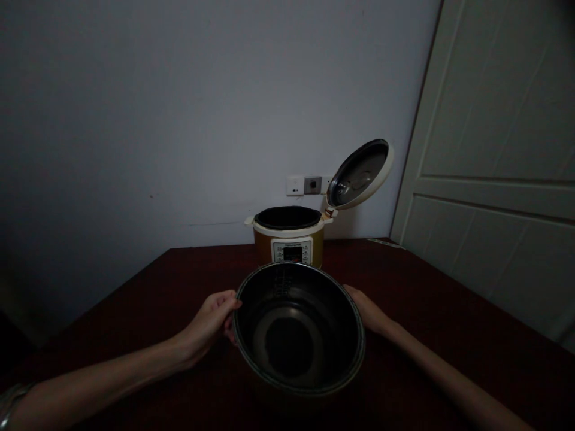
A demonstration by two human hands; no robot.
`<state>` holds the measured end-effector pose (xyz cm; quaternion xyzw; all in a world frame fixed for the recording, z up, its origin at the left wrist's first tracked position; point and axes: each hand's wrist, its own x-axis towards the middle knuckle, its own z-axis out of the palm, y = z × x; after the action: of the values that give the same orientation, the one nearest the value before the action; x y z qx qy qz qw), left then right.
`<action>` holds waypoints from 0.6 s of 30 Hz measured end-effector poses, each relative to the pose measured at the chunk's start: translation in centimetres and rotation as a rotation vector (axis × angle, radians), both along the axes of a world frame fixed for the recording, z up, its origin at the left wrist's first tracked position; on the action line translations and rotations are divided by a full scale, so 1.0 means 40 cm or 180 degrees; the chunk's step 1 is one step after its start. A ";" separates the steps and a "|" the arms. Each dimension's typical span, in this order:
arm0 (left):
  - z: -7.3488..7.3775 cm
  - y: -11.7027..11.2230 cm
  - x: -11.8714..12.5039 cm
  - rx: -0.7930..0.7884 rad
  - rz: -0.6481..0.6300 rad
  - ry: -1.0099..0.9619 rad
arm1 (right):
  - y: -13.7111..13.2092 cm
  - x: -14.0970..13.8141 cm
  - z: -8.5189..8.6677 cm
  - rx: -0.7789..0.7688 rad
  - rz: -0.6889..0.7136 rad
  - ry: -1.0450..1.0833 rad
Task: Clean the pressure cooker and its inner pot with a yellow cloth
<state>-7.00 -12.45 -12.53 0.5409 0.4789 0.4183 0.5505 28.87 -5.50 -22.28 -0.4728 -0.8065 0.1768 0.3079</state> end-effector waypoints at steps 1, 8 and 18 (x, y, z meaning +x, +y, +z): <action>0.001 0.000 0.001 0.0001 0.0011 -0.0028 | 0.010 0.011 -0.003 0.0086 -0.0195 0.0078; 0.004 0.007 0.012 -0.0065 0.0030 -0.0229 | 0.024 0.076 0.027 -0.0708 -0.1739 0.2104; -0.008 0.027 0.042 -0.0131 -0.0146 -0.0358 | -0.161 -0.047 0.114 -0.2238 -0.1663 0.4584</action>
<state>-5.34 -11.38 -12.87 0.5158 0.4432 0.4255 0.5970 26.99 -11.93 -17.71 -0.4843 -0.1759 0.5990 0.6129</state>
